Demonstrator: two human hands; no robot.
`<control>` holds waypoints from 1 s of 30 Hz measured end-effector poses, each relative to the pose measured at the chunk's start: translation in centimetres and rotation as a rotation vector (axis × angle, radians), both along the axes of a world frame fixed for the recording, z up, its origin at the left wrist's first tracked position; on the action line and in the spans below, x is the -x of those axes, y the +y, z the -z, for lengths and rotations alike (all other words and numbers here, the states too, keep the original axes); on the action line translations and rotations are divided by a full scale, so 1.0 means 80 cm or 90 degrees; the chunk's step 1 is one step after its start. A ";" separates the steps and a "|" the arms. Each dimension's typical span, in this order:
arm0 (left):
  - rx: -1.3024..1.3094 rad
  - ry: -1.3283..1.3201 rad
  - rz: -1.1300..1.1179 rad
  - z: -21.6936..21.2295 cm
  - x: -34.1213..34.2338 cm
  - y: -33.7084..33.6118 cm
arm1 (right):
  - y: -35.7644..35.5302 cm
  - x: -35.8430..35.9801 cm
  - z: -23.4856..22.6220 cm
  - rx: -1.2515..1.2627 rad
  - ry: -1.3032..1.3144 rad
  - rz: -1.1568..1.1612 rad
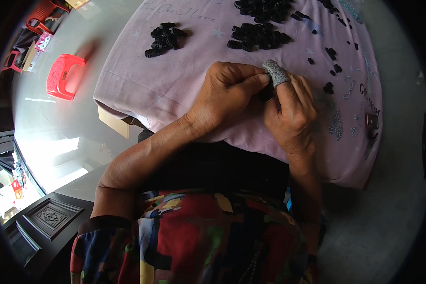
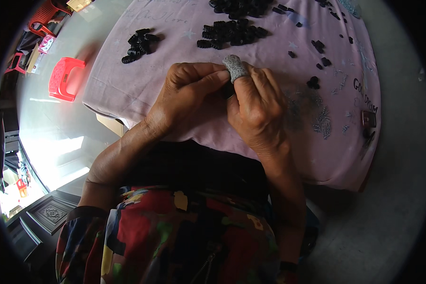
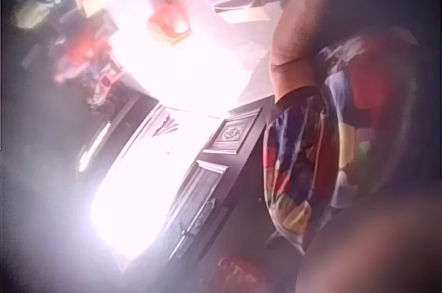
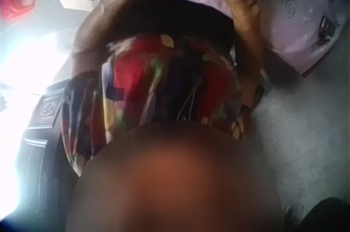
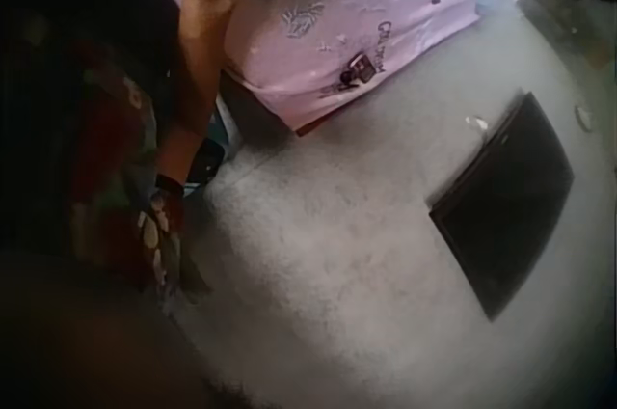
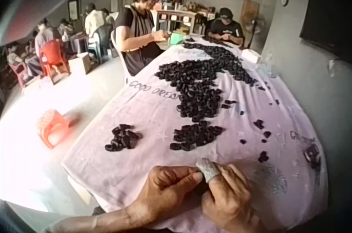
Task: Assembling small black plastic parts and beads at a workbench for garment or craft accessories.
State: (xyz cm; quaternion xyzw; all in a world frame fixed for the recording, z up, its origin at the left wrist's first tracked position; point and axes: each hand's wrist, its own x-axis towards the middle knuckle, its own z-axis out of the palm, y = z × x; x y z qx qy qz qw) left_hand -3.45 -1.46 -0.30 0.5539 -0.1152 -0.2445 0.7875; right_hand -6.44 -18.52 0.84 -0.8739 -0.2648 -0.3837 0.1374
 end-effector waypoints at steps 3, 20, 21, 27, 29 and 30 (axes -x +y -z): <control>-0.004 -0.035 -0.004 0.004 -0.001 0.001 | -0.001 0.001 -0.002 -0.021 0.021 -0.004; 0.062 -0.013 0.058 0.003 -0.002 0.012 | -0.002 0.007 -0.010 -0.115 0.119 -0.035; 0.054 -0.024 0.072 0.004 -0.002 0.017 | -0.002 0.010 -0.012 -0.116 0.116 -0.038; -0.231 -0.366 -0.205 -0.016 -0.024 0.094 | -0.037 0.037 -0.023 -0.033 0.228 0.103; -0.427 -0.472 -0.345 -0.018 -0.030 0.115 | -0.062 0.038 -0.015 -0.007 0.246 0.143; -0.483 -0.510 -0.371 -0.016 -0.035 0.124 | -0.071 0.035 -0.011 0.019 0.262 0.173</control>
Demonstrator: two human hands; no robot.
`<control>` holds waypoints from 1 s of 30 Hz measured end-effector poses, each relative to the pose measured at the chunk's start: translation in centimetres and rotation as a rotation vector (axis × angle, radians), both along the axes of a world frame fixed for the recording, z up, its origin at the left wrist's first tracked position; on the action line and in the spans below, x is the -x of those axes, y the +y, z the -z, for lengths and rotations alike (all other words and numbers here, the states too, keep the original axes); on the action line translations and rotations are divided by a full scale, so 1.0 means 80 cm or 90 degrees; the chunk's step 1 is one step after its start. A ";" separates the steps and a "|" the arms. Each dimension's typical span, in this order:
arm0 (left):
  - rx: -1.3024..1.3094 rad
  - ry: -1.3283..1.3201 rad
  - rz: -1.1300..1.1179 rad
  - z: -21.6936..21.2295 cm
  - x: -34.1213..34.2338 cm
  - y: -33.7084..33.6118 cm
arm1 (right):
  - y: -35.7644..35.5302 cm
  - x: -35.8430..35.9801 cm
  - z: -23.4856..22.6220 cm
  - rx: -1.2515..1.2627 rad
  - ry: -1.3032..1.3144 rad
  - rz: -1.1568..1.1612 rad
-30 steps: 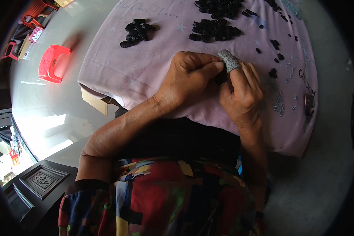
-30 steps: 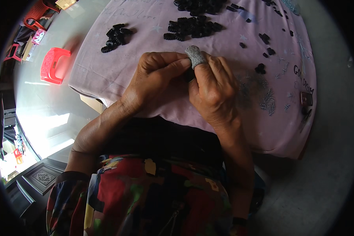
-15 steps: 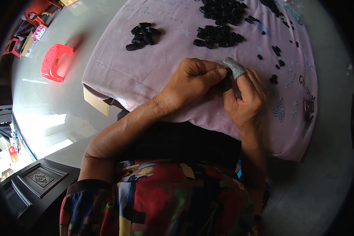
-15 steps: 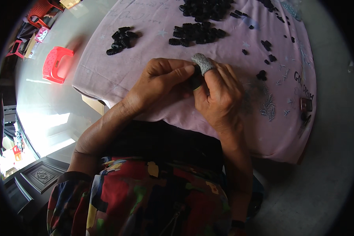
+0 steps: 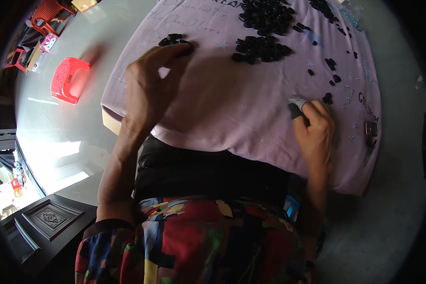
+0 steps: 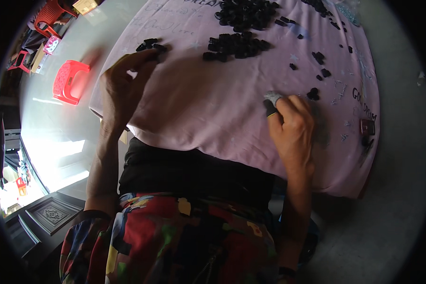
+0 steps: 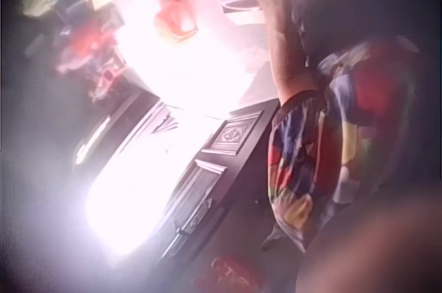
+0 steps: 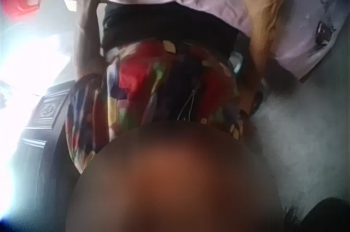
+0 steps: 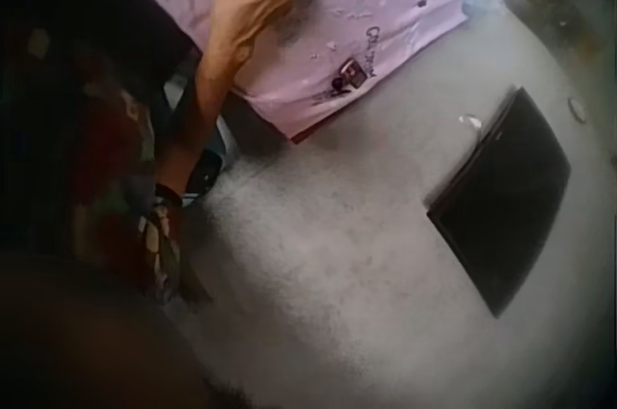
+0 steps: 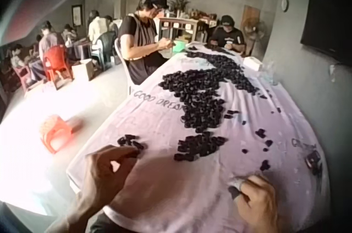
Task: Assembling small black plastic parts and beads at a workbench for garment or craft accessories.
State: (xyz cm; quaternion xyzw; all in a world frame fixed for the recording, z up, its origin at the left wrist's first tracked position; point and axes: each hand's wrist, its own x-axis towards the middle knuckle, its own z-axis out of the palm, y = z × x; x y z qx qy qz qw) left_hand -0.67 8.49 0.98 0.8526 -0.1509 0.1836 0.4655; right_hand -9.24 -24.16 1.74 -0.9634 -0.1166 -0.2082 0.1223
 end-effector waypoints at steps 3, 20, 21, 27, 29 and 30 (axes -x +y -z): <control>-0.088 -0.036 -0.043 0.008 -0.009 0.015 | -0.007 -0.005 -0.005 -0.031 -0.030 0.021; -0.192 -0.142 0.200 0.025 0.060 -0.015 | -0.042 -0.012 -0.022 -0.125 -0.004 0.102; -0.188 -0.142 0.203 0.027 0.059 -0.016 | -0.052 -0.015 -0.023 -0.099 -0.007 0.112; -0.198 -0.166 0.178 0.030 0.058 -0.018 | -0.043 0.011 -0.042 -0.193 0.179 0.238; -0.206 -0.171 0.183 0.031 0.057 -0.017 | -0.041 0.013 -0.027 -0.150 0.142 0.149; -0.205 -0.170 0.185 0.030 0.057 -0.017 | -0.044 0.012 -0.024 -0.149 0.142 0.151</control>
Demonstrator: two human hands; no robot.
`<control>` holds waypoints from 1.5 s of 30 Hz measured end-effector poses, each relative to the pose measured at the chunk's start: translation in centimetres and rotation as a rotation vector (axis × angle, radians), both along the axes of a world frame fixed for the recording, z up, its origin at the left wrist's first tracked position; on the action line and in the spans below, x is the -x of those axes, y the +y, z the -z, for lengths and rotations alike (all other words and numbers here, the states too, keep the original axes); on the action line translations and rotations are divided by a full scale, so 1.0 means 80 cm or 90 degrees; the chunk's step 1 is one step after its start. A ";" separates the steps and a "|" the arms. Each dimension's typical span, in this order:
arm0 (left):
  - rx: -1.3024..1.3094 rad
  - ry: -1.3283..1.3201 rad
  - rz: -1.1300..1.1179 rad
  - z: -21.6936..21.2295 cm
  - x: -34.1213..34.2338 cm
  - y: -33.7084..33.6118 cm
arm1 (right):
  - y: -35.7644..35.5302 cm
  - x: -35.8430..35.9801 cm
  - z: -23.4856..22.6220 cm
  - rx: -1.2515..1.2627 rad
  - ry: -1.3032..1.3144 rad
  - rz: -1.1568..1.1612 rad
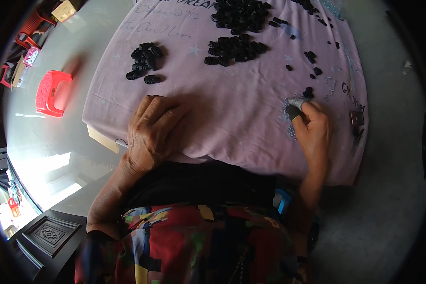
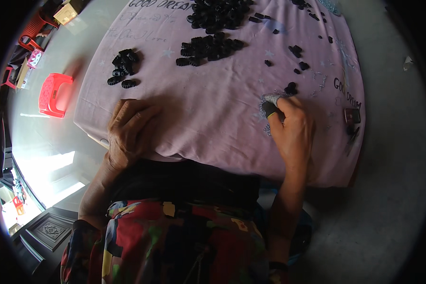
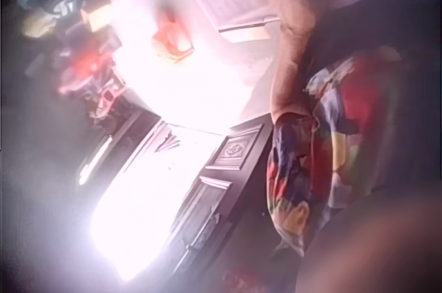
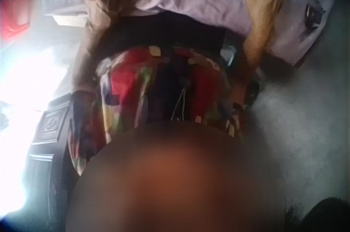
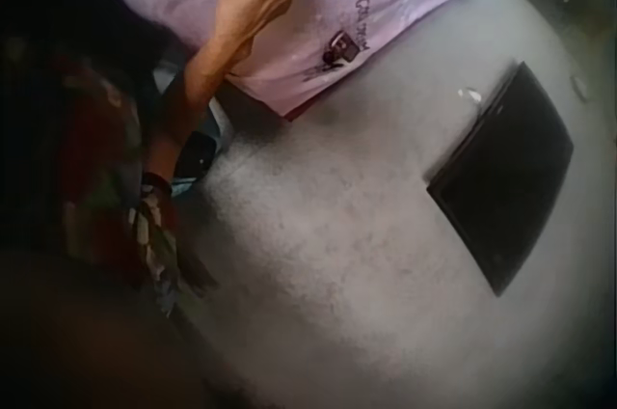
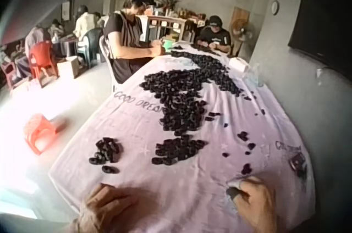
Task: Assembling small black plastic parts and beads at a workbench for garment or craft accessories.
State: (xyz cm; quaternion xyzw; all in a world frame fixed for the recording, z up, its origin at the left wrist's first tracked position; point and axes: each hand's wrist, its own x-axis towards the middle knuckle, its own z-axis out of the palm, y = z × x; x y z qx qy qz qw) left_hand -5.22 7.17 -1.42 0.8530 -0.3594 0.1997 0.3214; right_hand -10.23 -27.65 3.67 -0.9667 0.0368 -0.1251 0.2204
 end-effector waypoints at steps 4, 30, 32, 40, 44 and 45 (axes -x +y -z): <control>-0.024 0.009 0.012 0.000 0.002 0.011 | -0.017 0.006 0.001 0.051 -0.045 0.036; -0.148 0.049 0.091 -0.007 0.005 0.007 | -0.013 0.036 0.032 -0.237 -0.029 0.019; -0.170 0.022 0.064 -0.005 0.008 0.006 | -0.009 0.038 0.026 -0.247 -0.055 0.005; -0.174 0.008 0.046 -0.005 0.009 0.000 | -0.020 0.038 0.039 -0.209 -0.078 0.013; -0.159 0.004 0.038 -0.005 0.009 -0.001 | -0.021 0.034 0.026 -0.177 -0.058 0.035; -0.159 0.005 0.039 -0.005 0.009 -0.001 | -0.017 0.031 0.024 -0.149 -0.074 0.016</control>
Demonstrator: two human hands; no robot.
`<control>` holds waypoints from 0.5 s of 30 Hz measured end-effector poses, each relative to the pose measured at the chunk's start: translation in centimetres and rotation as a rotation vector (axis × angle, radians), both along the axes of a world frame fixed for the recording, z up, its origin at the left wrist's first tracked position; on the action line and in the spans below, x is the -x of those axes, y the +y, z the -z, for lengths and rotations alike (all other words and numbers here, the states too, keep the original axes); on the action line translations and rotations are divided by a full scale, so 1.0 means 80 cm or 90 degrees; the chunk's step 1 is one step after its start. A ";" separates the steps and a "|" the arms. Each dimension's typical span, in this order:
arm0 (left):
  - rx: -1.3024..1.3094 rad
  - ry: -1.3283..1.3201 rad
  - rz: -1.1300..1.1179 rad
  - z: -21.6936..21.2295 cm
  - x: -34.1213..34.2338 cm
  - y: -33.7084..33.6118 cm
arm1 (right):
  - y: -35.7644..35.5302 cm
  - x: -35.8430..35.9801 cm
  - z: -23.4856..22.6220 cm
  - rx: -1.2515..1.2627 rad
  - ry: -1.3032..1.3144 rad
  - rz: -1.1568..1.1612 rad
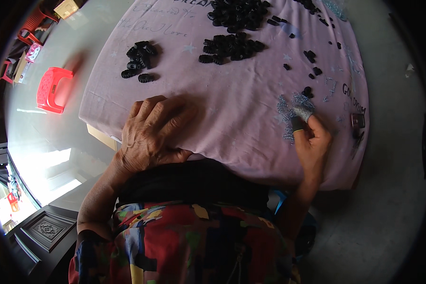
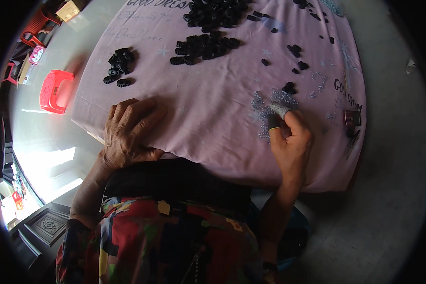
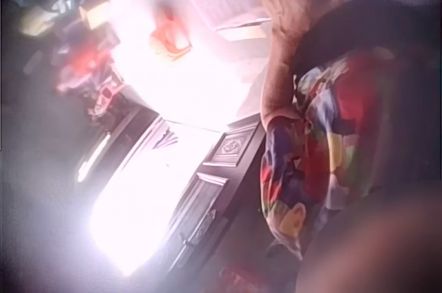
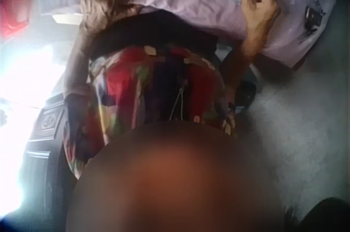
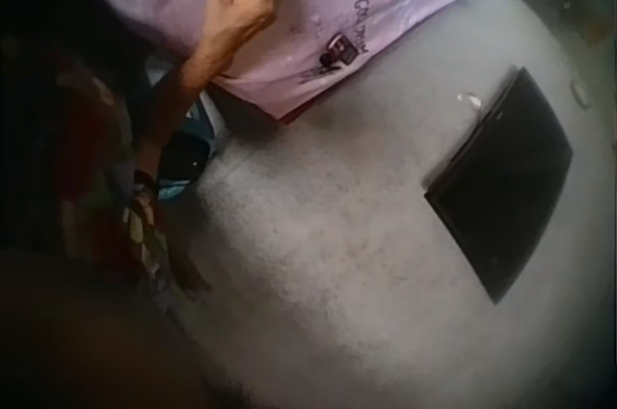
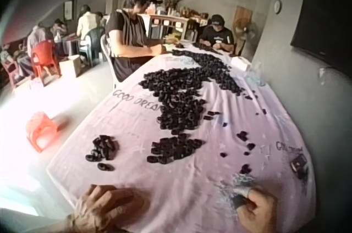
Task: Assembling small black plastic parts and beads at a workbench for garment or craft accessories.
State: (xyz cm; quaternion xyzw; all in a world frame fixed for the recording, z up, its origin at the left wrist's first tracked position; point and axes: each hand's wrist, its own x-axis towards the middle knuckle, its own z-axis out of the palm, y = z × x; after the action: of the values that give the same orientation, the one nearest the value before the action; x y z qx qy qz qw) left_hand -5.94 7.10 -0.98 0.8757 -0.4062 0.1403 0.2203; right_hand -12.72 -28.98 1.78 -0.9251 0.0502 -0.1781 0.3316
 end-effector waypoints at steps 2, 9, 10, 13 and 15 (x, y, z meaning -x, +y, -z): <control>-0.005 -0.009 -0.009 0.000 0.001 0.001 | 0.005 -0.006 0.001 0.030 -0.016 -0.015; -0.009 -0.019 -0.008 0.002 0.002 0.000 | 0.002 -0.013 0.021 0.115 -0.109 -0.003; -0.009 -0.019 -0.008 0.002 0.001 0.000 | 0.003 -0.015 0.021 0.138 -0.161 0.007; -0.012 -0.017 -0.012 0.002 0.002 0.001 | 0.010 -0.022 0.011 0.260 -0.222 -0.017; -0.012 -0.014 -0.013 0.002 0.003 -0.002 | 0.002 -0.021 0.021 0.250 -0.203 -0.021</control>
State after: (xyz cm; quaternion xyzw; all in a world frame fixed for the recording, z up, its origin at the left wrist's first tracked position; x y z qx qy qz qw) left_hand -6.17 6.98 -1.17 0.8802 -0.4009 0.1483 0.2062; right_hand -11.07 -28.80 0.14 -0.9327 -0.0535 -0.3227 0.1521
